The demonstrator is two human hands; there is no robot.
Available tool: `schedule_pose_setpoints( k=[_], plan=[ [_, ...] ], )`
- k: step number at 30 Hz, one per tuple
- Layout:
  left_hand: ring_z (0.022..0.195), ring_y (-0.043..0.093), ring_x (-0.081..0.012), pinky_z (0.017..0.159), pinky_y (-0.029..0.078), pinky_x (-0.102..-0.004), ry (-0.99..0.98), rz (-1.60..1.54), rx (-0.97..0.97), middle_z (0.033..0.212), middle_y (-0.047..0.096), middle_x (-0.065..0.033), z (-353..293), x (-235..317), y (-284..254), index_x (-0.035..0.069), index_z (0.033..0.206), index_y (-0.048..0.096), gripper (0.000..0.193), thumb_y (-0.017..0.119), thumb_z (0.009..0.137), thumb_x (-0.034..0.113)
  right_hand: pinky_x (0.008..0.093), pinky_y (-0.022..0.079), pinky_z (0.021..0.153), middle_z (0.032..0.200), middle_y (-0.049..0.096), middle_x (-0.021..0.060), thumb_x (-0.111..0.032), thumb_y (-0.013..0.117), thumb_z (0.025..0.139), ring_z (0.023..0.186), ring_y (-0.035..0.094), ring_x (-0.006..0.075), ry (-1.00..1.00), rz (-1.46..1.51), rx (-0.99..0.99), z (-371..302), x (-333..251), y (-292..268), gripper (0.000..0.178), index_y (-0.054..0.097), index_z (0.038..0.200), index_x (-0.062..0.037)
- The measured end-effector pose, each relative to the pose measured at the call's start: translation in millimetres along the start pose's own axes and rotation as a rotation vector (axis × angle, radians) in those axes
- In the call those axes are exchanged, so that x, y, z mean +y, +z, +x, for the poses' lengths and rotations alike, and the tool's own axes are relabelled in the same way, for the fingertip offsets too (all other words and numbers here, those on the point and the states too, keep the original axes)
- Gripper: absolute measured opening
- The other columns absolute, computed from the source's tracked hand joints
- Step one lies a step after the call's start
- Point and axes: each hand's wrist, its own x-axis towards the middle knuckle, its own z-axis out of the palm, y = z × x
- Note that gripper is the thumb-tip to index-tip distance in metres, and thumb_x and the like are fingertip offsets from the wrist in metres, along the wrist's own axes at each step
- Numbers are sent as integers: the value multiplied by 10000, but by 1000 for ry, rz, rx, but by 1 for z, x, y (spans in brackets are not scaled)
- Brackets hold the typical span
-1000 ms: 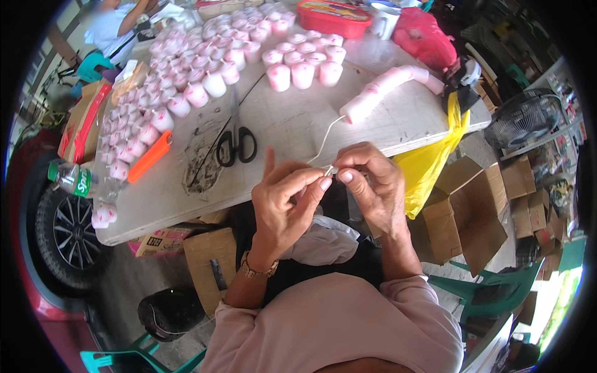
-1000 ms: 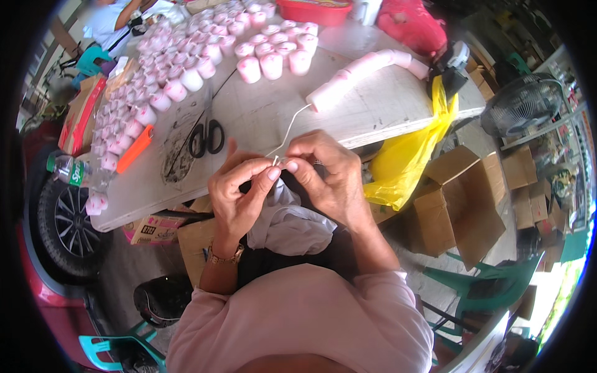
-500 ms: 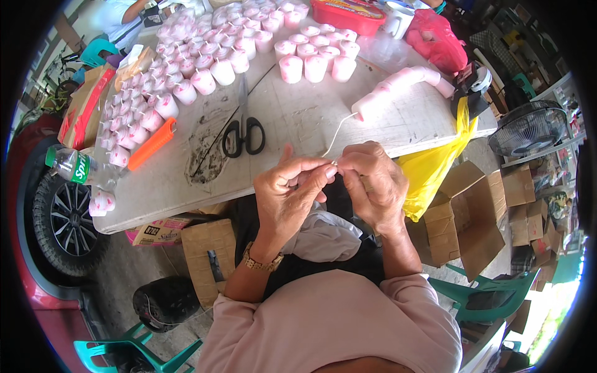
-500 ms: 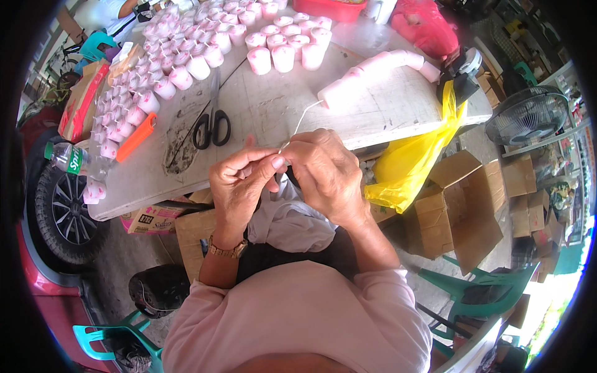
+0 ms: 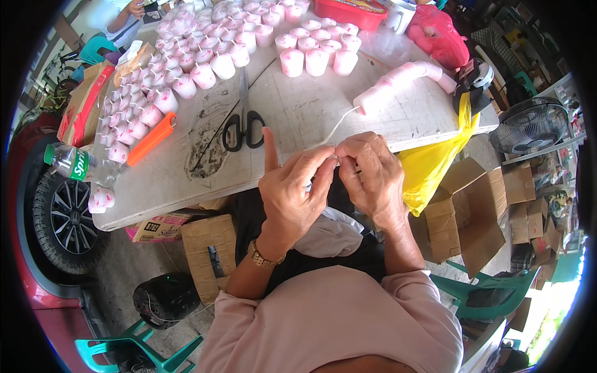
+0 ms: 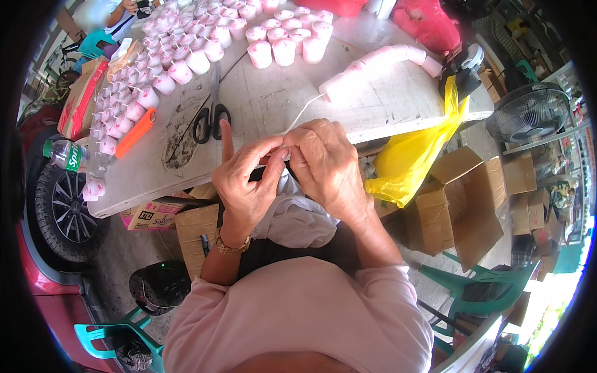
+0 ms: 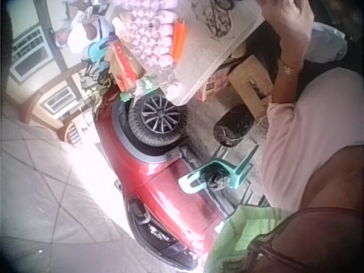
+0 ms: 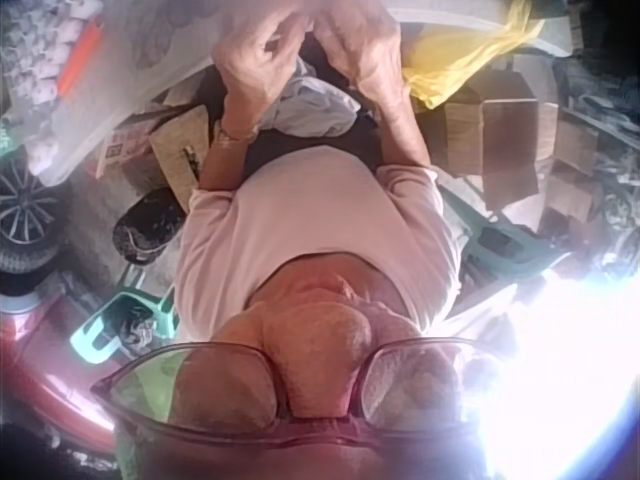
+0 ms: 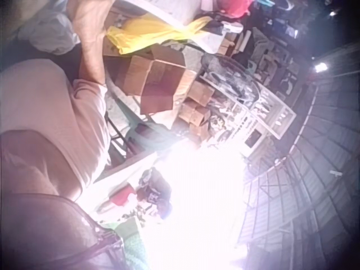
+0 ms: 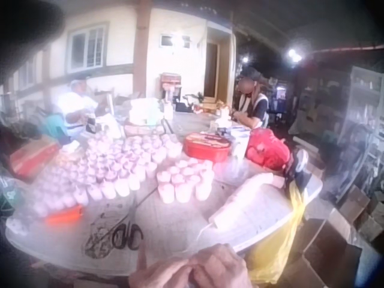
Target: The person assembles small pink and white cylindrical candles by inserting wicks, trimming excess wick with scissors, and wiping the candles with a white cloth. The person handles each candle individually, repeating the same sequence of actions throughout the clip.
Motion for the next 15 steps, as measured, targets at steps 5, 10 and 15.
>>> schedule_pose_setpoints(
  k=[5, 10, 15],
  plan=[
    [545, 602, -168, 1159, 221, -577, 95, 77, 30, 707, 658, 4, 3, -2, 0, 100, 878, 682, 191, 725, 735, -20, 393, 513, 703, 892, 620, 113, 77, 687, 746, 826, 617, 317, 61, 68, 32, -2, -2, 2, 252, 612, 965, -24],
    [517, 573, -147, 1160, 200, -580, 17, 35, -26, 679, 626, 16, 3, -1, -2, 91, 847, 666, 187, 713, 710, -27, 373, 516, 677, 902, 623, 118, 104, 682, 734, 804, 620, 306, 5, 82, 78, 1, -3, 2, 271, 610, 962, -24],
    [520, 571, -112, 1167, 185, -551, -147, -147, 47, 668, 619, 10, 3, -3, 0, 73, 852, 669, 166, 730, 730, -22, 348, 525, 610, 906, 632, 130, 86, 703, 741, 735, 637, 283, -21, -5, 136, 0, -11, 3, 256, 619, 959, -20]
  ],
)
